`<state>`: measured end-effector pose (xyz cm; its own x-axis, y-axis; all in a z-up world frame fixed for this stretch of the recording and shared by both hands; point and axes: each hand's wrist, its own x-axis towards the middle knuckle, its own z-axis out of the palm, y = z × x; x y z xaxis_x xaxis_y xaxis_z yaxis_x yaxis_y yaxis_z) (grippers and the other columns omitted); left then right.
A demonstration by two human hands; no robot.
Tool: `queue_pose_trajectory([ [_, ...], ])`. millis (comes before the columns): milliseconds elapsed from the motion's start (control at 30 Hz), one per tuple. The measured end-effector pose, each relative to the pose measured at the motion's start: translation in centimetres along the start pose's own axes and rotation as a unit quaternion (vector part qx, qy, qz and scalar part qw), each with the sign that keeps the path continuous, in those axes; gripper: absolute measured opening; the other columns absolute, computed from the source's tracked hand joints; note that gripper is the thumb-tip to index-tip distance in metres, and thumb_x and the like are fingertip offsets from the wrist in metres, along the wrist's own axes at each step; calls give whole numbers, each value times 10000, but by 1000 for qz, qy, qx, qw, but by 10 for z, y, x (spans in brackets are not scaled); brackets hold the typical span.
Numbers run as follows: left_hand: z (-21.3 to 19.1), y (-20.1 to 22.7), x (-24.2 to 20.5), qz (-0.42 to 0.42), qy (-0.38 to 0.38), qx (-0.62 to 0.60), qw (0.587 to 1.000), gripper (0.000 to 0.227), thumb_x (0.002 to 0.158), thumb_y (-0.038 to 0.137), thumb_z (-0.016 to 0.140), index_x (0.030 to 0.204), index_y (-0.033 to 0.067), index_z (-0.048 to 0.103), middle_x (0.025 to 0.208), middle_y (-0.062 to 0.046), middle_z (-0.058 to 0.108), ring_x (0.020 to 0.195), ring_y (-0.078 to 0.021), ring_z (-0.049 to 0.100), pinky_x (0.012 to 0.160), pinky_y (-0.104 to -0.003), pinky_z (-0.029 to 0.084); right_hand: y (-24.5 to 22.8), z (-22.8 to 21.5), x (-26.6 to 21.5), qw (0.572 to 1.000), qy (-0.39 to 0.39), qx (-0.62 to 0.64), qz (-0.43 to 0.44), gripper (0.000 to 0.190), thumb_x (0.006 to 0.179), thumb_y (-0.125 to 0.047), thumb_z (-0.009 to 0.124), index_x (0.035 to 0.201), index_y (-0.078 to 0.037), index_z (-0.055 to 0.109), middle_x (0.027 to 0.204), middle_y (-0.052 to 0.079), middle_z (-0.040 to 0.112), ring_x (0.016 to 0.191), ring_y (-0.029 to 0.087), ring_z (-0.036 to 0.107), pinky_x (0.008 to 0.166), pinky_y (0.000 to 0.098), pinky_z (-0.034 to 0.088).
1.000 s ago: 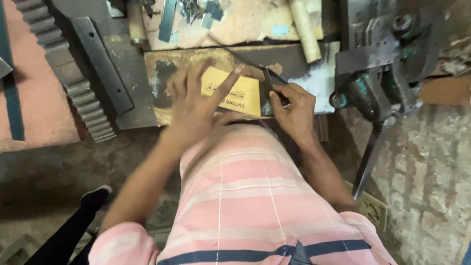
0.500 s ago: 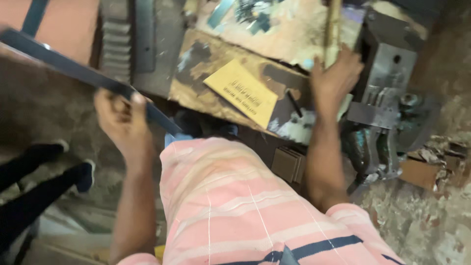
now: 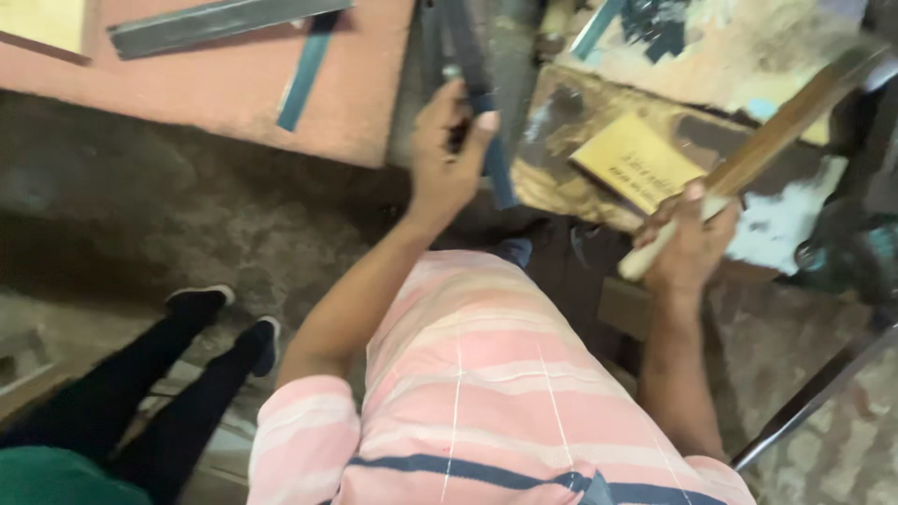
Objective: The person assembles small cardboard boxes using a manual die-cutting press and a hammer. They place flat cardboard pieces into the press, operate the lever to cut and fold the flaps, then use a hammer to secure the box edges. The process is repeated for multiple boxes.
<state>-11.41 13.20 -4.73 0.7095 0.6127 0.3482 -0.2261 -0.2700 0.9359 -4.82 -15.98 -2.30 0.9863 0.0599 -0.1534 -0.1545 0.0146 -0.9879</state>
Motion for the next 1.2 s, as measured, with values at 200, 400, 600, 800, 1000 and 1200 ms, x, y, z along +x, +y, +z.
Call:
queue_pose_trajectory([
  [200,-57,43,2,-248,-140,-148,947,435,1011,29,701,1420,3,555,908,1,620,738,-23,564,619,-188,499,-11,92,-98,982,-54,35,180,247,1058,-275,605,1121,-57,506,693,49,513,483,123,477,422,296,417],
  [400,-68,26,-22,-372,-219,-249,867,541,944,-21,728,1447,-14,529,918,-29,701,740,-37,651,634,-216,582,-21,92,-152,992,-108,71,2,461,1071,-452,629,1247,-45,504,829,90,559,683,171,547,599,322,484],
  [600,-53,12,-22,-370,-233,-235,868,608,962,-2,745,1521,-11,504,854,-33,692,744,-46,668,630,-227,606,-7,120,-179,991,-41,-61,111,512,1049,-513,582,1165,-22,495,709,32,533,590,90,503,523,241,413],
  [800,-60,25,-11,-461,-248,-284,803,711,936,12,686,1569,36,362,928,-21,748,769,-82,733,601,-249,624,-8,125,-199,994,-56,-87,28,481,1060,-476,583,1119,0,536,743,26,518,607,84,539,525,242,416],
  [1000,-60,14,-13,-417,-273,-328,803,728,970,7,718,1594,67,349,848,-70,713,704,-104,701,621,-277,647,-12,132,-205,978,-29,-195,70,469,1067,-484,562,1040,-16,554,660,4,558,540,56,511,500,229,396],
  [1200,-59,-2,-21,-411,-271,-304,816,695,986,2,710,1602,54,394,821,-28,688,664,-83,667,591,-269,623,-18,137,-209,979,-22,-194,52,481,1052,-492,577,1049,-15,519,684,7,567,555,52,518,489,228,402],
])
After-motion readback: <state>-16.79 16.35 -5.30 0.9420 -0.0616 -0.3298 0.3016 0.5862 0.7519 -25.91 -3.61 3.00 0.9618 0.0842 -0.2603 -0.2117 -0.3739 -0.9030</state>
